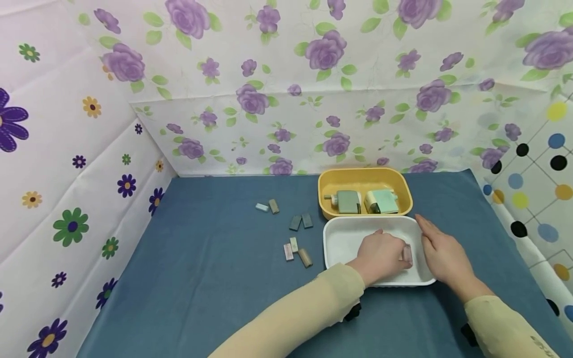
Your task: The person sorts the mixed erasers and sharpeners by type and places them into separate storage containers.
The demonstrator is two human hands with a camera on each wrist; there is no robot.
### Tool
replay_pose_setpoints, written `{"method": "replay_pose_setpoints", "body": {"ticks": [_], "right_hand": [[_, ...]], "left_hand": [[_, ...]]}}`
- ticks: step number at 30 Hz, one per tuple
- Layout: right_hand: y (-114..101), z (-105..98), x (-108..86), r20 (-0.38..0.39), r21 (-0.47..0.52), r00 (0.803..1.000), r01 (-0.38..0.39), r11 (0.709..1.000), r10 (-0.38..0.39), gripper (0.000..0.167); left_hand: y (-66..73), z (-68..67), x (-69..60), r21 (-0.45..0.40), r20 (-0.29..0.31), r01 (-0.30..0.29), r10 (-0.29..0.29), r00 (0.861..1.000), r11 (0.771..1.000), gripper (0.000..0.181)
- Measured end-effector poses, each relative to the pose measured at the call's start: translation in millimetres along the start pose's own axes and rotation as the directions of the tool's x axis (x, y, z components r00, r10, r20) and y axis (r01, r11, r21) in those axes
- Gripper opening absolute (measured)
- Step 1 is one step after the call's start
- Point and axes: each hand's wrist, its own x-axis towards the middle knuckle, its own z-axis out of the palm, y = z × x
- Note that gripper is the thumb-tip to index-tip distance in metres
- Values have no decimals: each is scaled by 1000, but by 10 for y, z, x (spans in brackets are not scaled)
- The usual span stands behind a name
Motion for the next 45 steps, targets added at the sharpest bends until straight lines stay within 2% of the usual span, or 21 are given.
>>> {"method": "replay_pose_setpoints", "body": {"ticks": [5, 12, 20, 28, 31, 35, 39, 43, 45], "right_hand": [[-2, 17, 13, -1, -12, 1000, 11, 1000, -11, 56], [6, 27, 18, -5, -17, 1000, 7, 1000, -7, 56], [12, 29, 15, -8, -8, 1000, -9, 1000, 9, 56], [22, 5, 28, 34, -4, 999, -39, 999, 39, 57], [21, 6, 27, 45, -1, 998, -49, 999, 49, 58], [18, 1, 22, 42, 3, 998, -47, 999, 47, 58], [15, -9, 14, 41, 6, 998, -55, 998, 54, 58], [-3, -5, 11, 45, 10, 997, -69, 998, 69, 58], [-17, -4, 17, 45, 10, 996, -73, 997, 73, 58]], "left_hand": [[-97, -58, -102, -33, -32, -13, 12, 999, 999, 39], [-271, -200, -343, -112, -130, -29, 14, 991, 993, 27], [-536, -351, -623, -197, -186, -29, -8, 983, 980, 49], [-892, -398, -906, -332, -303, -36, -71, 950, 943, 42], [-1030, -401, -1010, -368, -311, -31, -92, 946, 929, 41], [-1207, -372, -1105, -382, -315, -18, -112, 942, 924, 40], [-1359, -301, -1169, -387, -303, 17, -144, 942, 922, 41], [-1499, -204, -1239, -413, -282, 49, -179, 943, 909, 41], [-1572, -159, -1278, -428, -282, 43, -178, 943, 903, 40]]}}
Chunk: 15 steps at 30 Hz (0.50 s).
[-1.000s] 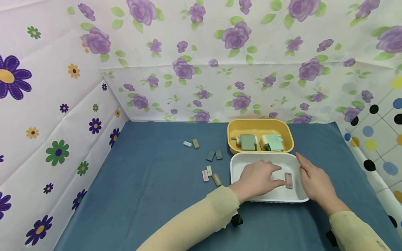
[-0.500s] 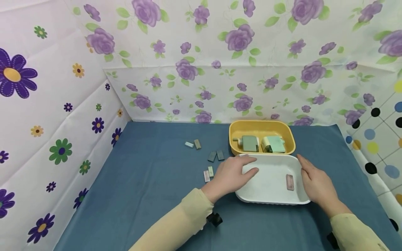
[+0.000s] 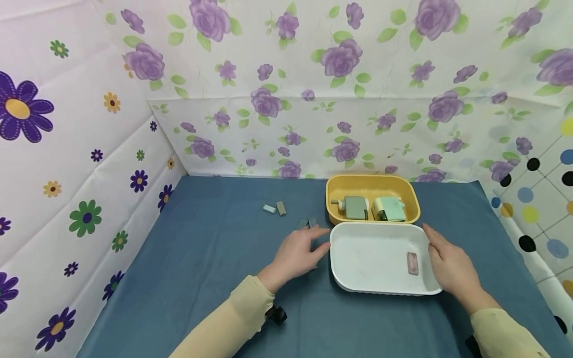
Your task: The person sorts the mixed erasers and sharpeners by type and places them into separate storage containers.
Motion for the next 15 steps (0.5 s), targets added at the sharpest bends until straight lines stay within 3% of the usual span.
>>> {"method": "replay_pose_setpoints", "body": {"ticks": [4, 7, 11, 15], "right_hand": [[-4, 3, -5, -4, -2, 1000, -3, 1000, 3, 58], [4, -3, -8, -11, -8, 1000, 1, 1000, -1, 58], [2, 3, -11, -14, -11, 1000, 0, 1000, 0, 58], [-7, 8, -4, -15, -5, 1000, 6, 1000, -6, 58]], "left_hand": [[-155, 4, -76, -7, 24, -17, 17, 1000, 1000, 43], [-247, 6, -114, 46, 84, -47, 43, 996, 998, 52], [-336, 32, -156, 142, 200, -101, 72, 977, 985, 68], [-378, 65, -189, 211, 273, -114, 54, 960, 971, 76]]}}
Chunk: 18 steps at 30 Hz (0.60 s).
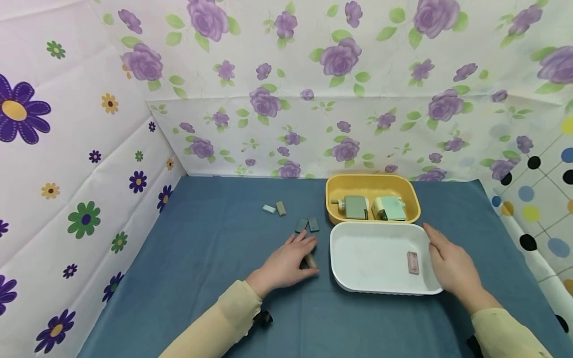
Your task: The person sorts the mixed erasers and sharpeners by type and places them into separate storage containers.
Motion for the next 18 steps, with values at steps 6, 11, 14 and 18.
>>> {"method": "replay_pose_setpoints", "body": {"ticks": [6, 11, 14, 18], "right_hand": [[15, -16, -8, -8, 6, 1000, 9, 1000, -9, 58], [24, -10, -12, -1, 6, 1000, 5, 1000, -5, 58], [22, 0, -8, 3, 8, 1000, 2, 1000, -2, 58], [20, 16, -16, 8, 14, 1000, -6, 1000, 6, 58]], "left_hand": [[21, 27, -12, 91, 29, 19, -22, 999, 996, 79], [21, 80, -29, 137, 16, 39, -41, 999, 990, 79], [26, 108, -32, 138, 6, 50, -52, 999, 989, 78], [37, 128, -21, 137, -19, 57, -55, 998, 989, 71]]}}
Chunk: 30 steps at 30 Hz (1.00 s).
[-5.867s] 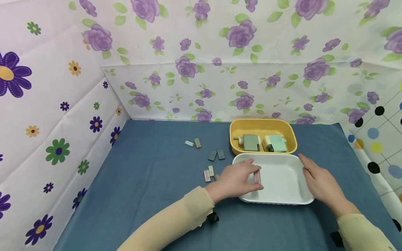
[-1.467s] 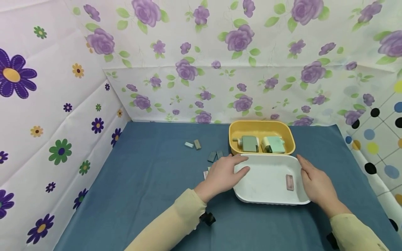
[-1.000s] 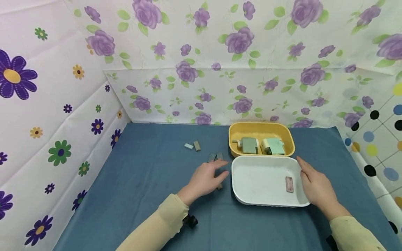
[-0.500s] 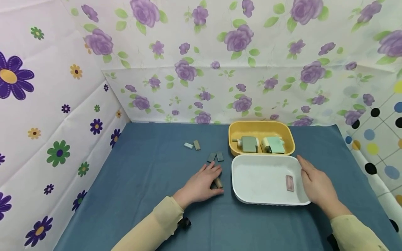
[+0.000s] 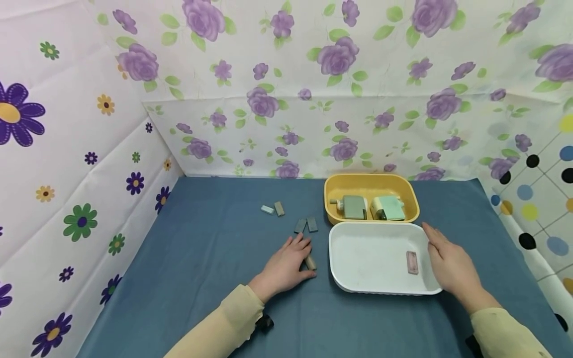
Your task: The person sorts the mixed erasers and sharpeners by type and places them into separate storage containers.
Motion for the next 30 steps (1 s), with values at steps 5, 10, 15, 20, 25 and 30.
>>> {"method": "replay_pose_setpoints", "body": {"ticks": [5, 10, 15, 20, 25, 30], "right_hand": [[2, 30, -9, -3, 0, 1000, -1, 1000, 1, 58], [11, 36, 1, -18, 0, 1000, 10, 1000, -10, 57], [35, 29, 24, -12, 4, 1000, 5, 1000, -5, 58], [38, 68, -12, 23, 9, 1000, -4, 1000, 4, 59], [-50, 77, -29, 44, 17, 999, 13, 1000, -14, 59], [-119, 1, 51, 58, 10, 998, 31, 999, -32, 58]], "left_hand": [[23, -1, 7, -16, -25, -5, 4, 1000, 1000, 56], [35, -11, 15, -71, -62, -6, 2, 998, 997, 51], [20, 1, 20, -132, -126, -15, -2, 992, 991, 49], [4, -21, 21, -165, -151, -20, -5, 989, 986, 50], [-37, -44, 29, -186, -163, -11, -20, 986, 982, 51], [-64, -60, 29, -193, -181, 8, -43, 982, 981, 52]]}}
